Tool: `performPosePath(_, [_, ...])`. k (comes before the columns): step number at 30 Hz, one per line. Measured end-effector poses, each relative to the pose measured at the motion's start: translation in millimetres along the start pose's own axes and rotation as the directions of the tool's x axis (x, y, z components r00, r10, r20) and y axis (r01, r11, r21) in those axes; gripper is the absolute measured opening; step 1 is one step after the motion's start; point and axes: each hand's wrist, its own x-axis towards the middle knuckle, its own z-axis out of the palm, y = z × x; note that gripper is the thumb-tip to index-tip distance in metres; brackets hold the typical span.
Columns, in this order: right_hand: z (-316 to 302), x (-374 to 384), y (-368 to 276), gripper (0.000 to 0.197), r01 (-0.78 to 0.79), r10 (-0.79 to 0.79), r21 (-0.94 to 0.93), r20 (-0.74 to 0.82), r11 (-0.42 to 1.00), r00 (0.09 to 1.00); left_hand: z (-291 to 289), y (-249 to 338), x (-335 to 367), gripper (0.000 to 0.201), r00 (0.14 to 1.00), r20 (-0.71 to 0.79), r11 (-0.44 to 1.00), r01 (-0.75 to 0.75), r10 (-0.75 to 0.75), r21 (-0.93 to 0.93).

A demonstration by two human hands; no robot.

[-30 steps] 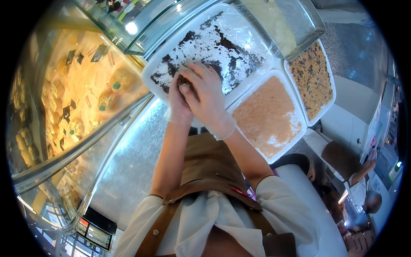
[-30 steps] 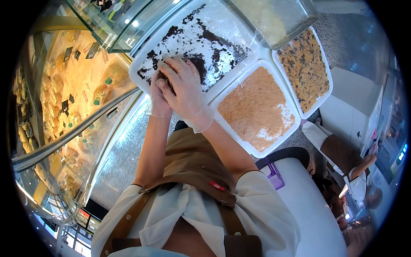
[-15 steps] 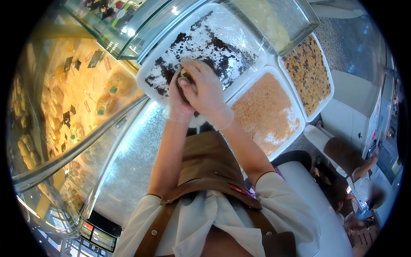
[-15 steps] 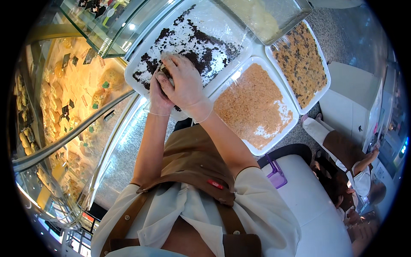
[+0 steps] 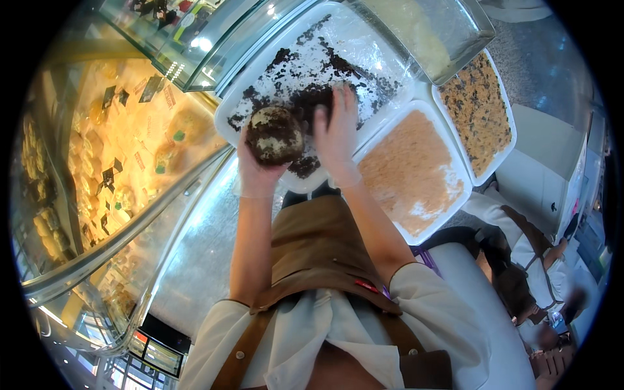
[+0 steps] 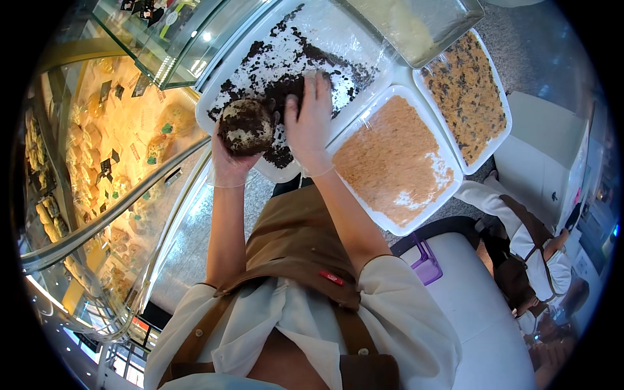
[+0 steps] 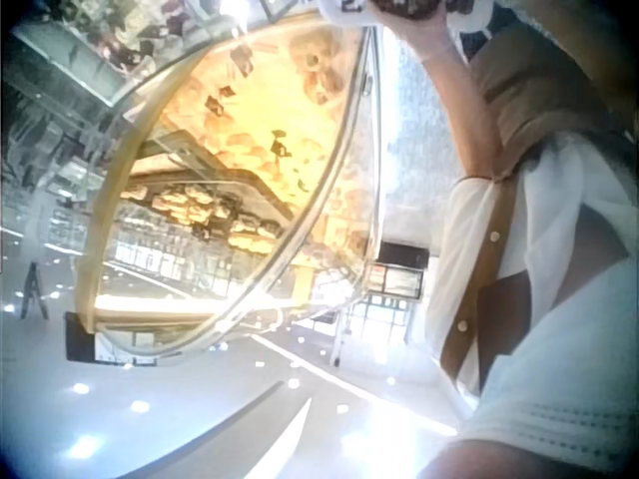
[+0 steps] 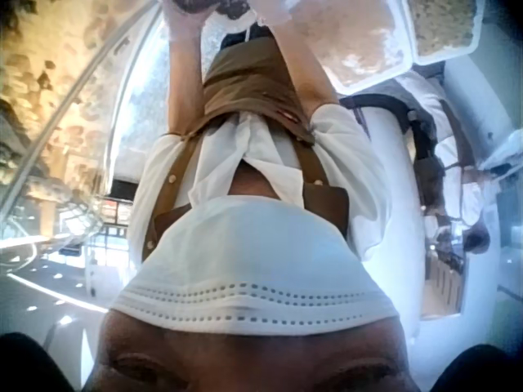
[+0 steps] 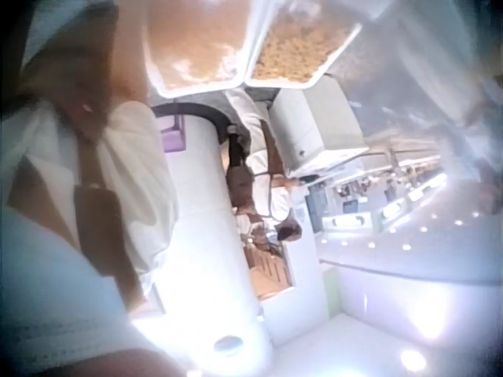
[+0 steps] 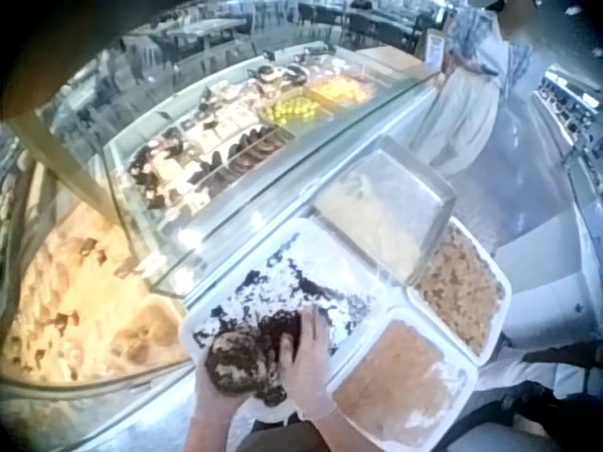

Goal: The person assembles a dessert by filling a dough ball with green grapes, yellow fruit, and red fruit, then sealing it. They roll the sealed ball in a dark crumb coating and hand it to a customer. Finally, they wash their hands at a sink.

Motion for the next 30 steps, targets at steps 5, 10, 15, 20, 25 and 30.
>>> performPosePath(5, [20, -1, -3, 0.055, 0.227, -0.171, -0.232, 0.236, 0.946, 0.957, 7, 2, -5, 0.044, 0.998, 0.016, 0.998, -0.064, 0.065, -0.03])
performPosePath(10, [28, 6, 23, 0.031, 0.064, -0.062, 0.002, 0.229, 0.998, 0.971, 14, -6, -1, 0.044, 0.996, -0.058, 0.997, -0.066, 0.064, -0.036])
performPosePath(15, [-16, 9, -33, 0.027, -0.081, -0.067, 0.533, 0.253, 0.842, 0.965, 2, -13, 18, 0.036, 1.0, -0.009, 0.999, -0.002, 0.002, -0.051])
performPosePath(20, [-28, 11, -46, 0.041, 0.396, -0.466, 0.258, 0.334, 0.881, 0.819, 9, -28, 28, 0.03, 0.985, -0.105, 0.988, -0.145, 0.139, -0.051])
performPosePath(25, [-30, 13, -31, 0.04, 0.311, -0.377, 0.312, 0.18, 0.898, 0.908, 17, -31, 23, 0.034, 0.995, -0.052, 0.996, -0.084, 0.083, -0.004])
performPosePath(30, [-19, 9, -21, 0.031, -0.035, -0.133, 0.541, 0.268, 0.84, 0.954, 4, -24, 33, 0.04, 0.99, 0.054, 0.987, 0.138, -0.134, -0.078])
